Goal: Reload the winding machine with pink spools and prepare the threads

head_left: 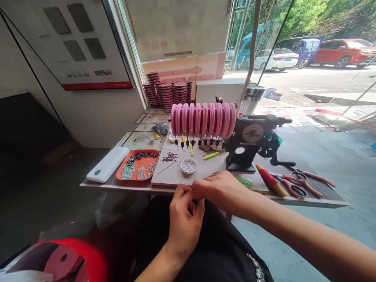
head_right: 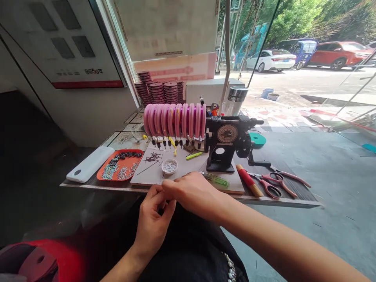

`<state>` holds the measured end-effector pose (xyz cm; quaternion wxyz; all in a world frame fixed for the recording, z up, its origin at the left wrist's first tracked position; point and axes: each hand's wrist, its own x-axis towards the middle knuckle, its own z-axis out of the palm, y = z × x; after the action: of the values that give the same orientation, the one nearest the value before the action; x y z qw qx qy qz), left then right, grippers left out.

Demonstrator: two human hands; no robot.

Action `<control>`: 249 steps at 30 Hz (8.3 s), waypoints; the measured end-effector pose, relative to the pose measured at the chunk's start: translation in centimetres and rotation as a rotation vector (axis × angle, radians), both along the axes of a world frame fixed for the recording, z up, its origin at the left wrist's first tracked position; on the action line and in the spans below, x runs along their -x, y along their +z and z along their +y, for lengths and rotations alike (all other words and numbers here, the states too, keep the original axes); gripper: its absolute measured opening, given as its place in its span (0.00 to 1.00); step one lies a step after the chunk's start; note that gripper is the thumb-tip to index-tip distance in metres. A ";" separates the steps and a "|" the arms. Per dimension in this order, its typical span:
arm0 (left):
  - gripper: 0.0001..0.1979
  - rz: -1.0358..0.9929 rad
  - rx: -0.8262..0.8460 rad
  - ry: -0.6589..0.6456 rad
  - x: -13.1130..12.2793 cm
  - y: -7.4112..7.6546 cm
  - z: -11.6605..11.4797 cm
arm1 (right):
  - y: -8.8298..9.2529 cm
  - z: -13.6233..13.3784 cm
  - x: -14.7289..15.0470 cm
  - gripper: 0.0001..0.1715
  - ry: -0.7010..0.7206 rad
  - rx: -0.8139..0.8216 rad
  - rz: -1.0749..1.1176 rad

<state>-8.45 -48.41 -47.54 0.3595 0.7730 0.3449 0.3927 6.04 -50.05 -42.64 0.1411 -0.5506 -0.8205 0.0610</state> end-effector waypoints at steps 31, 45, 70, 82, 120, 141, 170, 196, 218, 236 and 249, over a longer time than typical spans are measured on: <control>0.04 -0.375 1.448 -0.183 -0.8 1.0 0.6 | -5.9 -6.4 -0.1 0.17 0.107 -0.645 0.036; 0.04 -0.408 1.493 -0.180 -1.0 0.7 0.5 | -6.1 -6.2 0.4 0.12 0.031 -0.767 0.099; 0.08 0.217 -0.672 0.162 0.6 -0.9 0.3 | 1.3 2.1 1.0 0.04 -0.172 0.365 0.894; 0.04 -0.170 0.753 -0.163 0.3 1.4 1.4 | -0.9 -2.8 0.1 0.08 -0.051 -0.332 0.254; 0.04 -0.275 1.096 -0.192 0.9 1.7 2.8 | -2.6 -3.2 2.2 0.14 0.316 -0.481 -0.091; 0.05 0.030 0.861 -0.273 -0.5 0.9 2.4 | -4.6 -5.7 0.5 0.09 -0.472 -0.047 0.754; 0.05 0.061 0.439 -0.203 -0.7 1.2 1.2 | -7.2 -9.0 -2.3 0.11 -0.787 -0.128 0.716; 0.04 0.044 0.496 -0.195 -0.7 1.4 0.8 | -5.1 -7.9 1.7 0.08 -0.285 -0.118 1.066; 0.04 -0.031 0.231 0.051 0.1 0.2 1.4 | 4.4 1.7 1.8 0.07 -0.036 0.337 0.507; 0.05 -0.068 0.450 -0.101 0.0 0.8 1.1 | 1.8 0.5 0.5 0.05 -0.184 0.084 0.494; 0.06 -0.402 1.507 -0.179 -1.0 1.1 0.6 | -6.3 -5.5 0.0 0.12 0.110 -0.744 0.021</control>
<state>-7.40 -47.77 -46.45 0.8730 0.2596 0.3830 0.1545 6.07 -55.51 -48.96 0.3364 -0.4160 -0.8135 -0.2280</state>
